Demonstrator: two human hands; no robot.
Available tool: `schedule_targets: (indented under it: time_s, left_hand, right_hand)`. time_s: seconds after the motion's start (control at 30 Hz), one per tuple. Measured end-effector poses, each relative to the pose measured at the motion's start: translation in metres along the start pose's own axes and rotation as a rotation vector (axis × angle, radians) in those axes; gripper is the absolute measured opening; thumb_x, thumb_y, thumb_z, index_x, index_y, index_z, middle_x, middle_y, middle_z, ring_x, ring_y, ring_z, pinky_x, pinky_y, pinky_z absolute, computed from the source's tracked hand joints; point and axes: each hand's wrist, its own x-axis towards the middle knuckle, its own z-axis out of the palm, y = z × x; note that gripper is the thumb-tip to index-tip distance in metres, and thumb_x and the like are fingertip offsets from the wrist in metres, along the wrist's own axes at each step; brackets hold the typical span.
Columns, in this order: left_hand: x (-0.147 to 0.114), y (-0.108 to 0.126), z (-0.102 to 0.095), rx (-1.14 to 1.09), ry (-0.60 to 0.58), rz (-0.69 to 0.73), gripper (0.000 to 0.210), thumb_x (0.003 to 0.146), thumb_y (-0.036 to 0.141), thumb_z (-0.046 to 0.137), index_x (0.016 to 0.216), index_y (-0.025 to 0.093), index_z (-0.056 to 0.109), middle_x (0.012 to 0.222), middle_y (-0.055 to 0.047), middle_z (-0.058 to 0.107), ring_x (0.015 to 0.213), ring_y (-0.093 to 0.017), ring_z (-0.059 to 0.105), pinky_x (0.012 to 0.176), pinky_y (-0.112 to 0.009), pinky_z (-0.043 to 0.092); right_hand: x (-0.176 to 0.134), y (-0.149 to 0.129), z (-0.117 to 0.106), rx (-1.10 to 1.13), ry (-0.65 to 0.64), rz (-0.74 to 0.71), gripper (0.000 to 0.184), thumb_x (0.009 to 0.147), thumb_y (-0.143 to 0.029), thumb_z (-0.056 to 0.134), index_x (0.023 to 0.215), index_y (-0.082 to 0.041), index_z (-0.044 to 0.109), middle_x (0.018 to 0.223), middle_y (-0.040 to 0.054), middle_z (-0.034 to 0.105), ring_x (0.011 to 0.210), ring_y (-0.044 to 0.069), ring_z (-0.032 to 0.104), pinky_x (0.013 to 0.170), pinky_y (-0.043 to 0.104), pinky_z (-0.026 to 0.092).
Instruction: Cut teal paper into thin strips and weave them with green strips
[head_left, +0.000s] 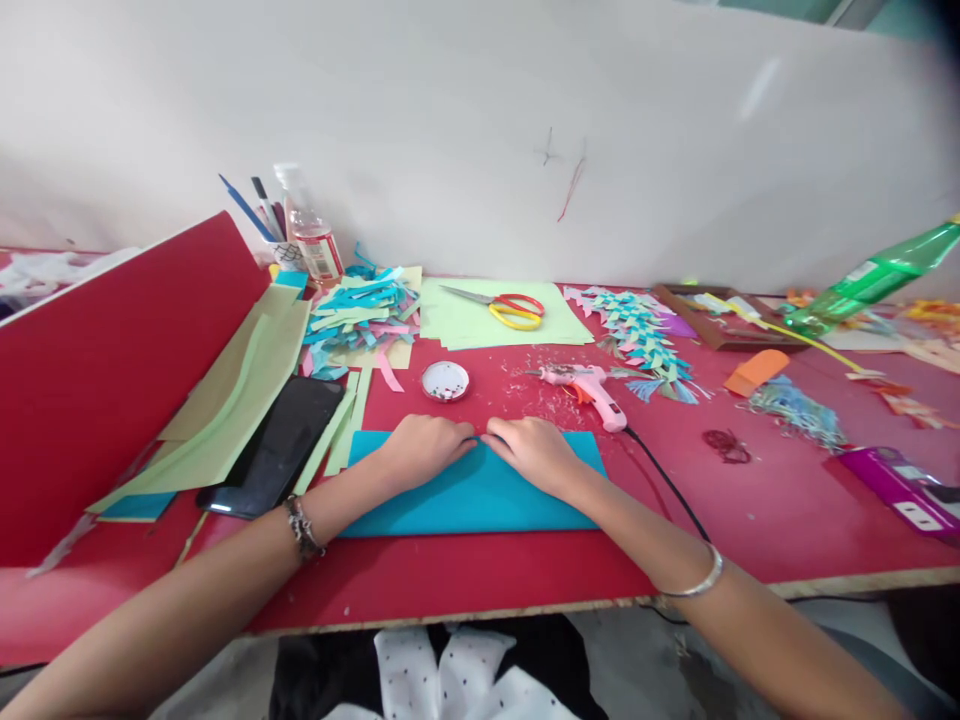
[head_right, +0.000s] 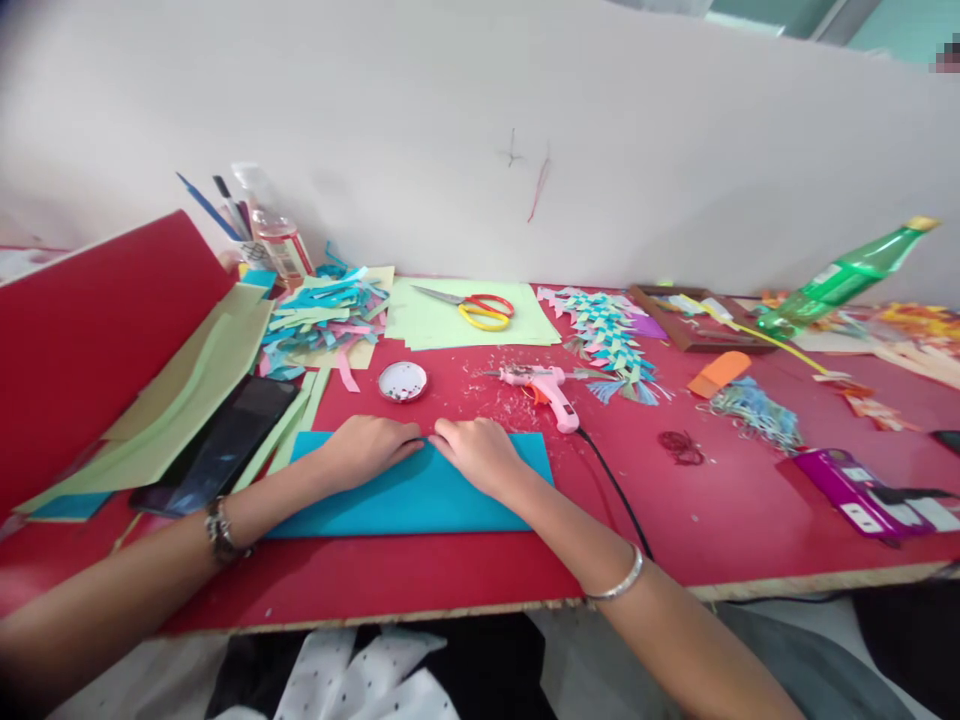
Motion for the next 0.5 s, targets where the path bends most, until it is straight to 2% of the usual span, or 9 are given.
schedule_targets:
  time_s: [0.3, 0.4, 0.5]
  left_hand:
    - [-0.008, -0.008, 0.009, 0.058, -0.001, -0.154, 0.03, 0.084, 0.042, 0.032, 0.086, 0.02, 0.052, 0.07, -0.004, 0.063, 0.063, -0.021, 0.06, 0.048, -0.024, 0.04]
    - [-0.009, -0.008, 0.011, 0.051, 0.013, -0.153, 0.031, 0.084, 0.042, 0.031, 0.086, 0.019, 0.052, 0.07, -0.004, 0.061, 0.063, -0.021, 0.059, 0.049, -0.025, 0.041]
    - [-0.012, -0.005, 0.011, 0.033, 0.078, -0.097, 0.026, 0.085, 0.033, 0.033, 0.092, 0.017, 0.051, 0.081, -0.006, 0.059, 0.077, -0.021, 0.057, 0.06, -0.028, 0.044]
  right_hand:
    - [0.0, 0.001, 0.011, 0.008, 0.081, -0.018, 0.026, 0.087, -0.033, 0.036, 0.073, -0.017, 0.05, 0.07, 0.0015, 0.063, 0.066, 0.014, 0.057, 0.058, 0.025, 0.024]
    - [0.0, 0.002, 0.012, 0.017, 0.087, -0.01, 0.025, 0.086, -0.032, 0.037, 0.072, -0.017, 0.05, 0.07, 0.0013, 0.063, 0.065, 0.014, 0.056, 0.057, 0.025, 0.023]
    - [-0.001, 0.001, 0.012, 0.013, 0.094, -0.008, 0.025, 0.086, -0.032, 0.038, 0.072, -0.017, 0.051, 0.069, 0.0016, 0.063, 0.064, 0.014, 0.056, 0.057, 0.026, 0.023]
